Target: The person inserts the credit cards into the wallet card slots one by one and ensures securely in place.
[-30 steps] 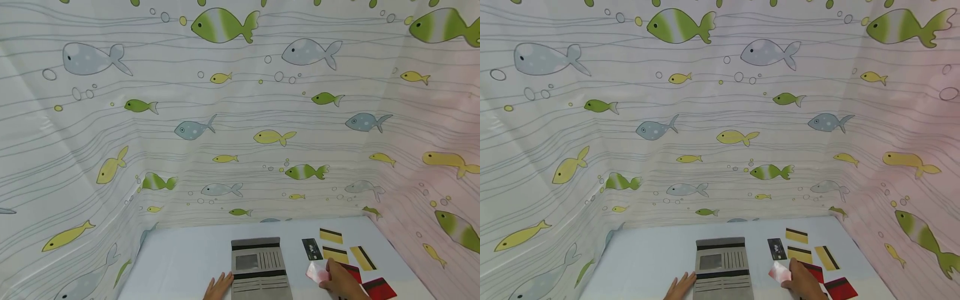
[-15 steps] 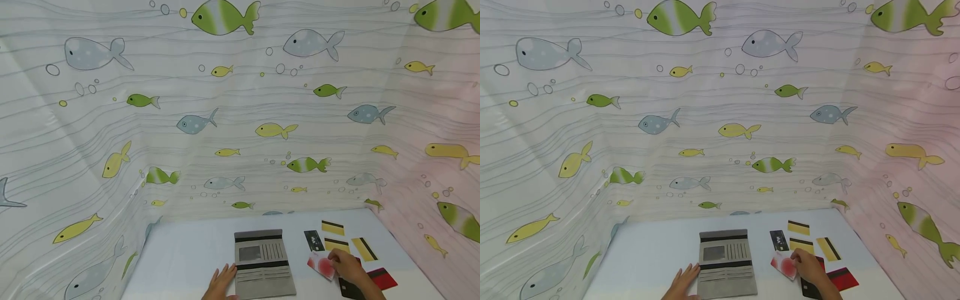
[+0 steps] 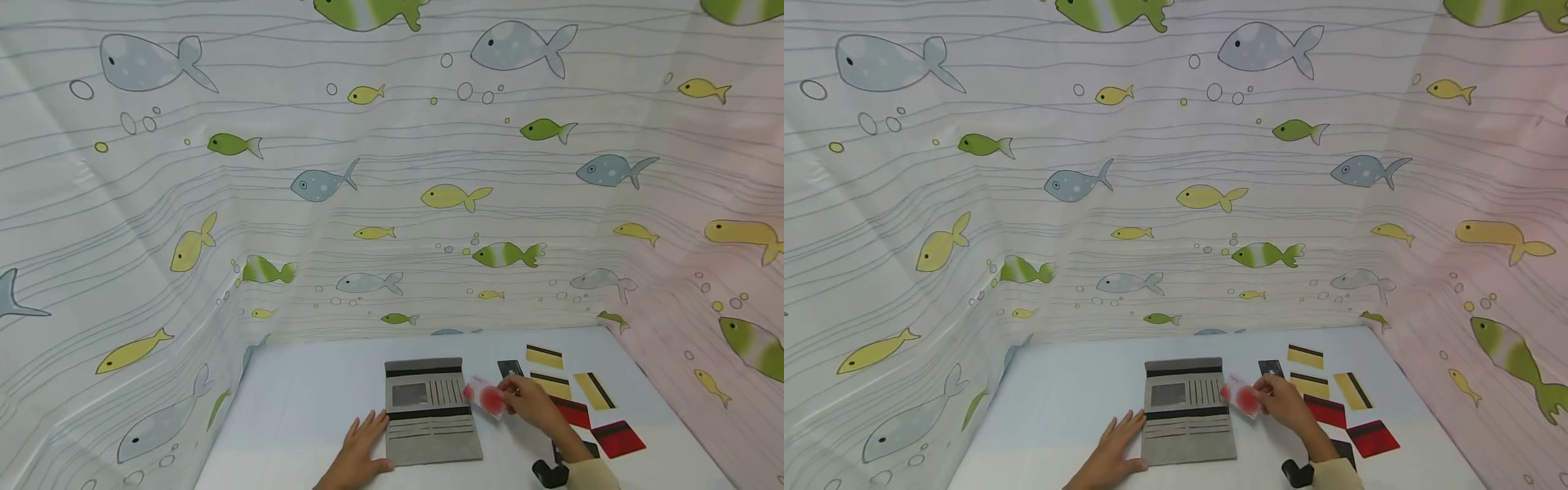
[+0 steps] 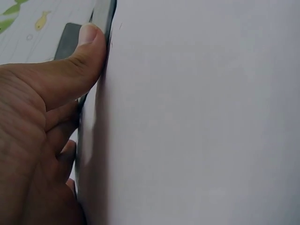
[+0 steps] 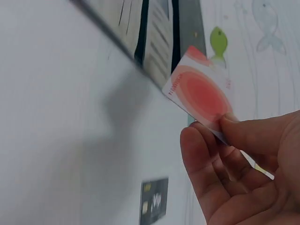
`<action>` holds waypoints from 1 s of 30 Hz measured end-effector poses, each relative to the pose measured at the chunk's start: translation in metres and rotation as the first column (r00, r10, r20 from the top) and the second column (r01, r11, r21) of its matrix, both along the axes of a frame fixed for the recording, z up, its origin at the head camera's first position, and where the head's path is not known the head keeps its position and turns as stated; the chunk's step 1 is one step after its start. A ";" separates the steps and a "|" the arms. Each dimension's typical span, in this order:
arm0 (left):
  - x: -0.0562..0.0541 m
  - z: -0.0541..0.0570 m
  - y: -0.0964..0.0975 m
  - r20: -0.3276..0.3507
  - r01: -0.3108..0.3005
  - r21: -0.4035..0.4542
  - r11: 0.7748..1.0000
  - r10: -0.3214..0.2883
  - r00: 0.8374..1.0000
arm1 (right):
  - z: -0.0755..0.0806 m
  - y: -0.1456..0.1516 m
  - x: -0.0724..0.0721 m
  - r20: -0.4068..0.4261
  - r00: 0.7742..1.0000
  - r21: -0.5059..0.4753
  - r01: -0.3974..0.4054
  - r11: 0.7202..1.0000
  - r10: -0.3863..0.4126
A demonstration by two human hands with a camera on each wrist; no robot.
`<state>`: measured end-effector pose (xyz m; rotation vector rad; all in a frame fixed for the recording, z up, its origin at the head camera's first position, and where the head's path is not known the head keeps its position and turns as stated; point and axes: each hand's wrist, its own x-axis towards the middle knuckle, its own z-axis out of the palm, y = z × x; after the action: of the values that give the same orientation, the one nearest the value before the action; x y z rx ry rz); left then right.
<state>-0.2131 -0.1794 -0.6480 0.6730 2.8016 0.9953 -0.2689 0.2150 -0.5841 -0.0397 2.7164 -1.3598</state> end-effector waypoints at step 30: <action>0.000 0.003 0.001 -0.055 -0.017 -0.015 1.000 0.016 0.998 | -0.004 -0.104 -0.016 -0.125 0.953 -0.049 -0.284 0.957 0.277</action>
<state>-0.2127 -0.1783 -0.6450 0.6863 2.8635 0.9717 -0.2854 0.1114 -0.5876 -0.5065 2.6247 -1.3997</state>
